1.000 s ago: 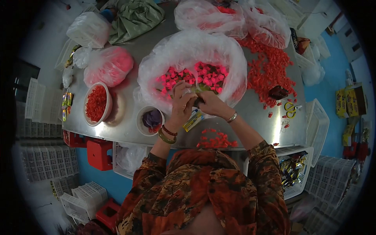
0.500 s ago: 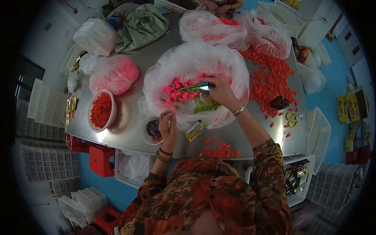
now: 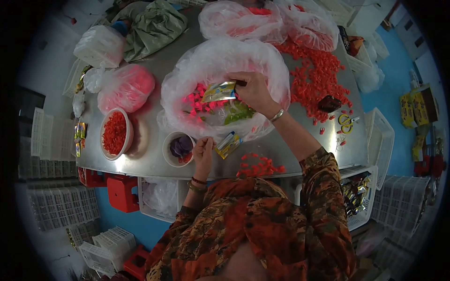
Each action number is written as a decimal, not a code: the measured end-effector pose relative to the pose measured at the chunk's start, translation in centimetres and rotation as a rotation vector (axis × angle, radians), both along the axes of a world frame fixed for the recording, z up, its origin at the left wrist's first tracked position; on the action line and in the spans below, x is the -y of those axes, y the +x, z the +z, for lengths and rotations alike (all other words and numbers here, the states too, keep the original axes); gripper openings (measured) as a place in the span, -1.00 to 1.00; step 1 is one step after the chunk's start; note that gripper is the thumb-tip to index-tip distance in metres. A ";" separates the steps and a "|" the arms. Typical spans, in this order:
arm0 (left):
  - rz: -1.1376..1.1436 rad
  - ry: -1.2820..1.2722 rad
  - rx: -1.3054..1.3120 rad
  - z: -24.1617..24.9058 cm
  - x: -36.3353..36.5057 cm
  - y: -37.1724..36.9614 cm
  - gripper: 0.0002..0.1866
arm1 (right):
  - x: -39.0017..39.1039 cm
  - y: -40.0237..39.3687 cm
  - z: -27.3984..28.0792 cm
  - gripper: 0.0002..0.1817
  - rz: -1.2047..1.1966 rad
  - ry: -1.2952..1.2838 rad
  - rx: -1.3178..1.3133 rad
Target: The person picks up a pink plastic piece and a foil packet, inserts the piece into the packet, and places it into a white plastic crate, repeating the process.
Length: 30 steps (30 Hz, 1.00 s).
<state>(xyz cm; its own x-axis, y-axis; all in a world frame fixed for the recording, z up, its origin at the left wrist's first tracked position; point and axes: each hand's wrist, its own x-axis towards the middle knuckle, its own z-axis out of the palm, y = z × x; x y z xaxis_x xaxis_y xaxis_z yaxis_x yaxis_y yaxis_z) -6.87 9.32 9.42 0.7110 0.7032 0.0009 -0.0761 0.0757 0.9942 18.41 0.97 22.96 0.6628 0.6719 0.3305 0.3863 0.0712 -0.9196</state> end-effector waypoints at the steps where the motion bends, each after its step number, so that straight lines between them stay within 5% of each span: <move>1: -0.012 -0.005 0.006 -0.3 -0.1 0.2 -0.85 | 0.1 0.1 0.1 -0.75 0.019 -0.003 0.012; 6: -0.037 -0.046 0.001 -0.4 0.6 0.6 -0.85 | 1.3 0.0 1.6 -0.71 -0.003 -0.093 0.138; 11: -0.086 -0.018 -0.027 -0.8 0.4 0.2 -0.80 | 5.3 1.5 12.0 -0.70 0.041 -0.224 0.285; 14: -0.071 -0.054 -0.029 -1.1 0.8 0.2 -0.80 | 8.4 1.9 15.5 -0.86 -0.039 0.073 0.488; 18: -0.065 -0.106 0.008 -2.3 1.0 0.4 -0.83 | 8.1 9.0 -1.3 -0.84 -0.183 -0.730 1.046; 21: -0.048 -0.125 -0.023 -2.4 1.5 0.3 -0.83 | 9.1 8.7 -1.6 -0.85 -0.411 -0.348 0.636; 30: -0.001 0.087 -0.052 -2.5 1.6 1.1 -0.89 | 8.5 4.1 -0.8 -0.76 -0.376 -0.240 0.363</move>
<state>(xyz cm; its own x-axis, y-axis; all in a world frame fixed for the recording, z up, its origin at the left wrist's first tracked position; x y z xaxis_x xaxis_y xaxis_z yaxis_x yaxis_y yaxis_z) -5.78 7.77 6.92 0.7121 0.7016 0.0252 -0.0245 -0.0110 0.9996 22.49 -7.50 22.19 0.7432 0.4961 0.4489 0.6387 -0.3262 -0.6969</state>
